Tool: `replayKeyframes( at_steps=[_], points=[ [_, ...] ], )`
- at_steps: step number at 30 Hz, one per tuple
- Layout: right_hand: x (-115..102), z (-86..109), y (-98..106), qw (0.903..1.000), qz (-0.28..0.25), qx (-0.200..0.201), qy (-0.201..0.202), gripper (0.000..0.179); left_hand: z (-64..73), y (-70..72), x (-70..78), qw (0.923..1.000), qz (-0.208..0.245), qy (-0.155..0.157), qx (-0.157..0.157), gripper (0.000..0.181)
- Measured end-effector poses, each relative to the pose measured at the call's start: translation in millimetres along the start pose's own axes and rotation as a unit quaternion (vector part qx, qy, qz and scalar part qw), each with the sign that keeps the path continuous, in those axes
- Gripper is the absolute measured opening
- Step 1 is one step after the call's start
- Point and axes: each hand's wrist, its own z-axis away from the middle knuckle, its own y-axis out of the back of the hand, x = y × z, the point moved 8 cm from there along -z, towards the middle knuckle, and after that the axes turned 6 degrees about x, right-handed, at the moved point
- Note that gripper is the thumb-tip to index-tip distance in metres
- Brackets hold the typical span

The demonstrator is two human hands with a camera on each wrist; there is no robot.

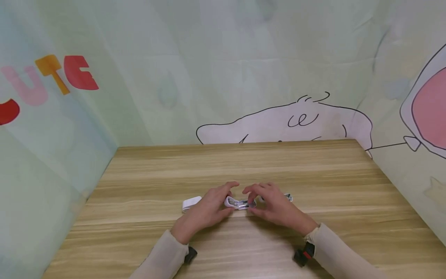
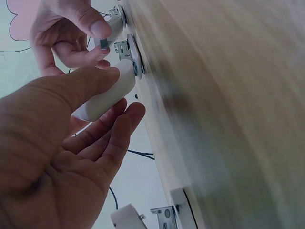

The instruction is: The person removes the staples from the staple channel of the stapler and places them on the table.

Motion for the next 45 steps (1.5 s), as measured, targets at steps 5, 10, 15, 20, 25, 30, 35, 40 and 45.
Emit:
replayKeyframes(
  at_steps=[5,10,15,20,25,30,35,40,45],
  points=[
    [6,2.0,-4,0.9992,0.013,-0.019,-0.034,0.054,0.2,-0.9,-2.4,0.9999,0.005,0.009,-0.003,0.068],
    [9,2.5,-5,0.9982,0.009,-0.027,-0.052,0.056,0.0,-1.2,-3.1,1.0000,0.002,0.007,-0.002,0.069],
    [8,2.9,-4,0.9980,0.006,-0.029,-0.055,0.057,0.4,-0.9,-2.7,0.9999,0.004,0.008,-0.005,0.069],
    [5,3.6,-5,0.9985,0.017,-0.032,-0.041,0.057,0.7,-0.9,-2.8,0.9999,0.003,0.011,-0.009,0.069],
    [2,4.7,-8,0.9979,0.033,-0.049,-0.027,0.057,0.4,-0.9,-3.5,0.9998,0.004,0.016,-0.013,0.070],
    [1,5.1,-10,0.9966,0.036,-0.070,-0.024,0.057,0.3,-1.0,-3.7,0.9997,0.004,0.019,-0.016,0.070],
    [1,5.3,-11,0.9966,0.031,-0.073,-0.023,0.058,0.0,-1.5,-4.4,0.9996,0.005,0.022,-0.017,0.071],
    [3,5.8,-11,0.9970,0.035,-0.067,-0.018,0.059,-0.4,-2.6,-6.0,0.9994,0.007,0.026,-0.020,0.071],
    [3,5.8,-11,0.9975,0.034,-0.060,-0.016,0.059,-0.1,-2.2,-6.8,0.9994,0.006,0.027,-0.019,0.071]
  ],
)
